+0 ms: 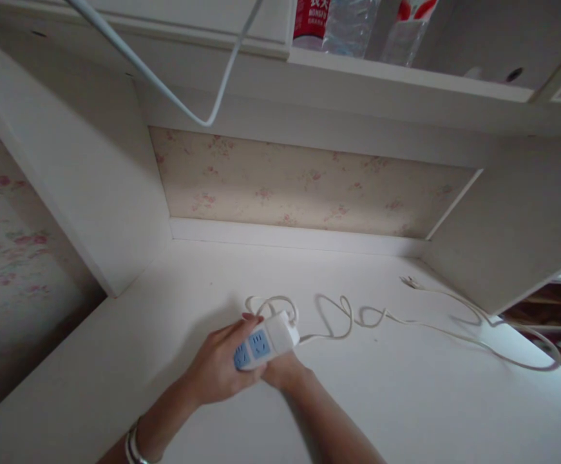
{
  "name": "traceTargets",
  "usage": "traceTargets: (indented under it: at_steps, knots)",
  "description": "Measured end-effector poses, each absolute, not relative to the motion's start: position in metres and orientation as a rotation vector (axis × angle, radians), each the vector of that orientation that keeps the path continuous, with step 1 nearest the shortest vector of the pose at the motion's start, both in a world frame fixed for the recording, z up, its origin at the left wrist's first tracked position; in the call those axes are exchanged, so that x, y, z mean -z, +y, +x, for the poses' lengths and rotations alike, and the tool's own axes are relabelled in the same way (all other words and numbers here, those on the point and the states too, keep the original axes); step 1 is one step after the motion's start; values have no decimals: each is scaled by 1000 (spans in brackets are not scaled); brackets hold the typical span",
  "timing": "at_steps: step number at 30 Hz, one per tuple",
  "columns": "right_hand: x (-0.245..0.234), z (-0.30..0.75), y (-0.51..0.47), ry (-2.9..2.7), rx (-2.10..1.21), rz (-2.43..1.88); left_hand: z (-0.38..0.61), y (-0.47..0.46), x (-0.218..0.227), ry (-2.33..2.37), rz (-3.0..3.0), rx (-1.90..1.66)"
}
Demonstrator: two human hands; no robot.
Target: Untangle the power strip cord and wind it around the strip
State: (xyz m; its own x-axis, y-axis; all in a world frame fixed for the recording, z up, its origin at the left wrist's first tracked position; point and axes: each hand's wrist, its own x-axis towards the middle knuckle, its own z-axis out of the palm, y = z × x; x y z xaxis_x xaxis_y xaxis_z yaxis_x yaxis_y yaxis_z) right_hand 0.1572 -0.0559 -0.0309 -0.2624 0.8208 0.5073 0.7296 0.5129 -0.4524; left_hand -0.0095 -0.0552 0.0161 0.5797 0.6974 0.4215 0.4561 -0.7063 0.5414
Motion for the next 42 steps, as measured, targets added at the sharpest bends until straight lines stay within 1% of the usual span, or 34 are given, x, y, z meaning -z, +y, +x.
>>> traceTargets:
  at_steps: [2, 4, 6, 9, 14, 18, 21, 24, 29, 36, 40, 42]
  knots:
    - [24, 152, -62, -2152, -126, -1308, -16, -46, -11, 1152, 2570, -976]
    - [15, 153, -66, -2227, -79, -1376, -21, -39, -8, 1346, 2650, -976]
    - [8, 158, -69, -2275, 4, -1392, -25, -34, -6, 1466, 2708, -918]
    - [1, 167, -72, -2320, 109, -1295, -26, -31, -4, 1539, 2786, -807]
    - [-4, 173, -77, -2285, 142, -1038, -25, -33, -5, 1365, 2888, -718]
    - [-2, 176, -76, -2059, 113, -1047, -21, -42, -13, 1150, 2890, -703]
    - [-1, 181, -71, -1800, 23, -1091, -17, -51, -18, 943, 2893, -687]
    - [-3, 186, -67, -1622, -156, -1153, -11, -59, -19, 761, 2881, -712]
    - [1, 192, -64, -1417, -411, -1324, -7, -64, -17, 660, 2835, -797]
    - [10, 186, -55, -1184, -668, -1451, -11, -59, -13, 801, 2836, -1145]
    - [6, 183, -54, -1286, -800, -1428, -15, -50, -8, 878, 2879, -1244]
    - [3, 180, -56, -1411, -877, -1388, -19, -45, -7, 1009, 2869, -1322]
